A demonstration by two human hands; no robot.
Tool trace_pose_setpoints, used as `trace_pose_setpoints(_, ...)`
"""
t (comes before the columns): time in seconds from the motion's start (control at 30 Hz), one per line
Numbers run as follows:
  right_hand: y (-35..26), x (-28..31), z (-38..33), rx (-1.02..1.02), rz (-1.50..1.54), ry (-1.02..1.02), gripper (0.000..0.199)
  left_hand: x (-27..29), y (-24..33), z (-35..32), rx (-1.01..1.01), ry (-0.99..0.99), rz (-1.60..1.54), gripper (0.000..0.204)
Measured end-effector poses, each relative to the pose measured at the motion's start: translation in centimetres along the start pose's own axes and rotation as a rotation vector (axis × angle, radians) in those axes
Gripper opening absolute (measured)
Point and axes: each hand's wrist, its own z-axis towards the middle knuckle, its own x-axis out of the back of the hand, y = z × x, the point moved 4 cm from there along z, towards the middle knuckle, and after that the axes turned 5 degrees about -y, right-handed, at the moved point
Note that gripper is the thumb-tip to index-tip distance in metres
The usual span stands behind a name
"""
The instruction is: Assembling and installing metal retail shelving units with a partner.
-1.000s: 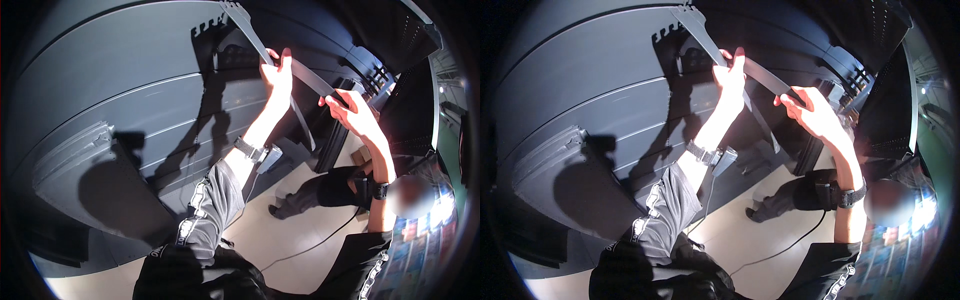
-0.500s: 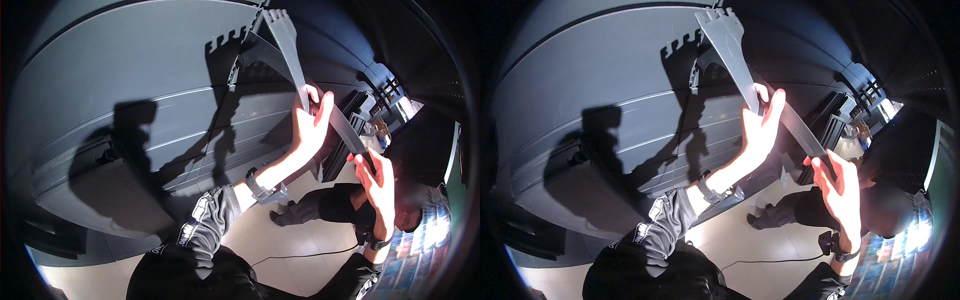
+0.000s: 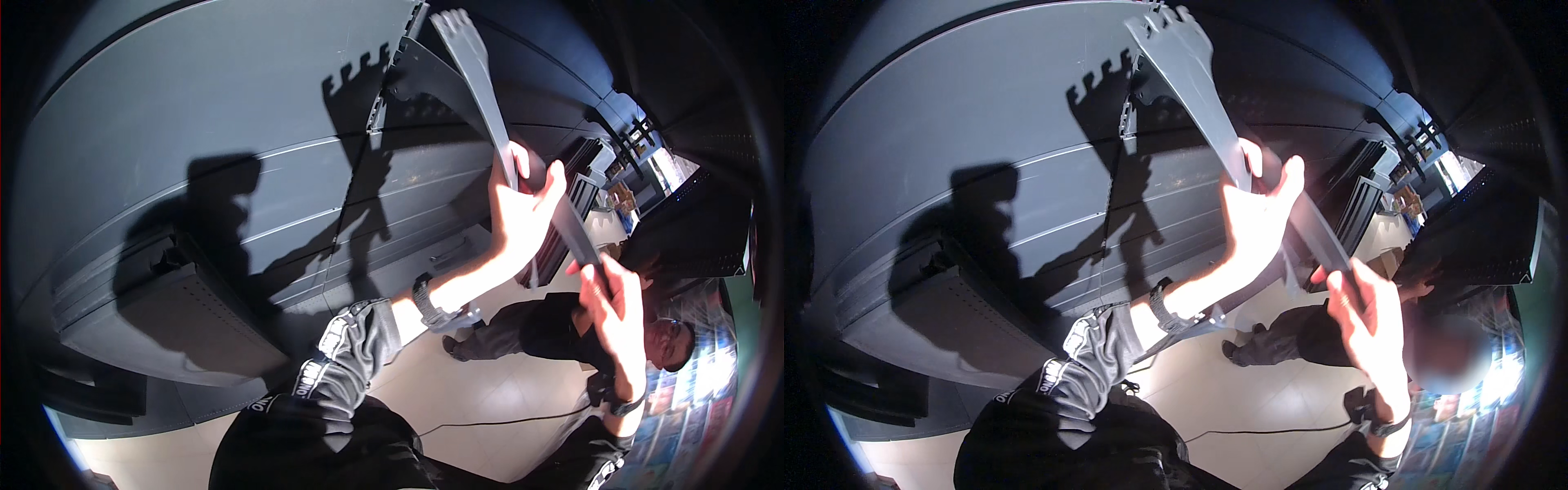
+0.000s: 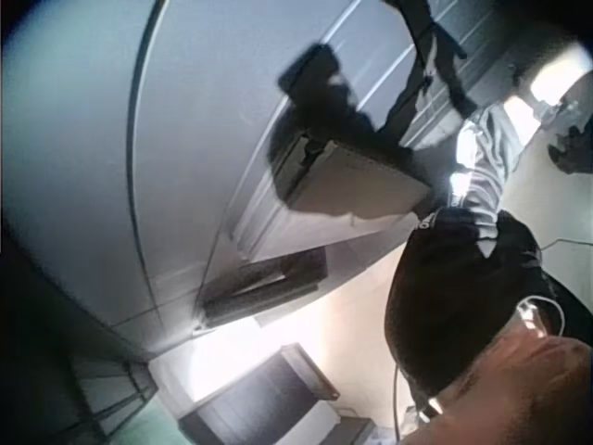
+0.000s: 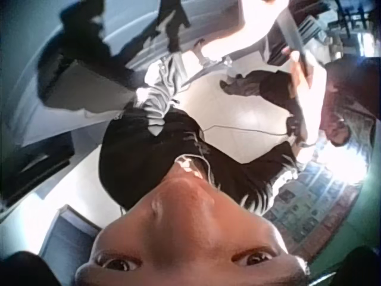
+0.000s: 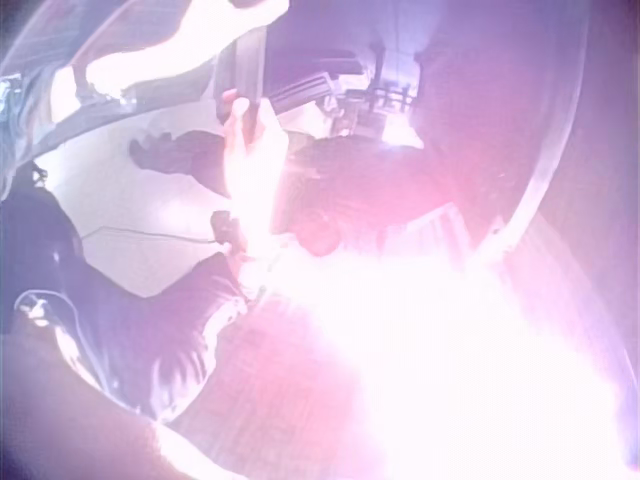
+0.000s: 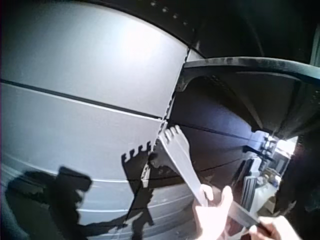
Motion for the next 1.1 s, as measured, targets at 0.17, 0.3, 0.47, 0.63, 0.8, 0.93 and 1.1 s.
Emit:
trace_pose_setpoints(0.17,2.0,-0.8,-1.0,-0.038,0.229,-0.013,0.018,0.5,-1.1,-1.0,0.008,-0.139,0.064,0.034)
trace_pose_setpoints(0.3,3.3,-2.0,-0.8,-0.013,0.237,0.045,0.016,1.0,-1.6,-1.0,-0.060,-0.100,0.166,0.035)
trace_pose_setpoints(0.47,5.2,-2.4,-0.4,0.017,0.244,0.018,0.018,1.5,-2.2,-0.9,-0.104,-0.110,0.092,0.036)
trace_pose_setpoints(0.63,5.2,-3.0,0.2,0.057,0.200,0.109,0.015,2.3,-2.4,-0.7,-0.025,-0.097,0.170,0.035)
trace_pose_setpoints(0.8,4.1,-3.2,0.1,0.108,0.058,0.182,0.015,2.0,-2.3,-0.6,-0.103,-0.089,0.071,0.036)
trace_pose_setpoints(0.93,4.3,-3.3,-0.1,0.066,-0.010,0.170,0.015,2.2,-2.6,-0.5,-0.131,-0.069,0.012,0.036)
trace_pose_setpoints(1.1,3.9,-3.9,-0.1,0.216,-0.033,0.217,0.014,2.4,-2.7,-0.2,-0.146,-0.109,-0.018,0.035)
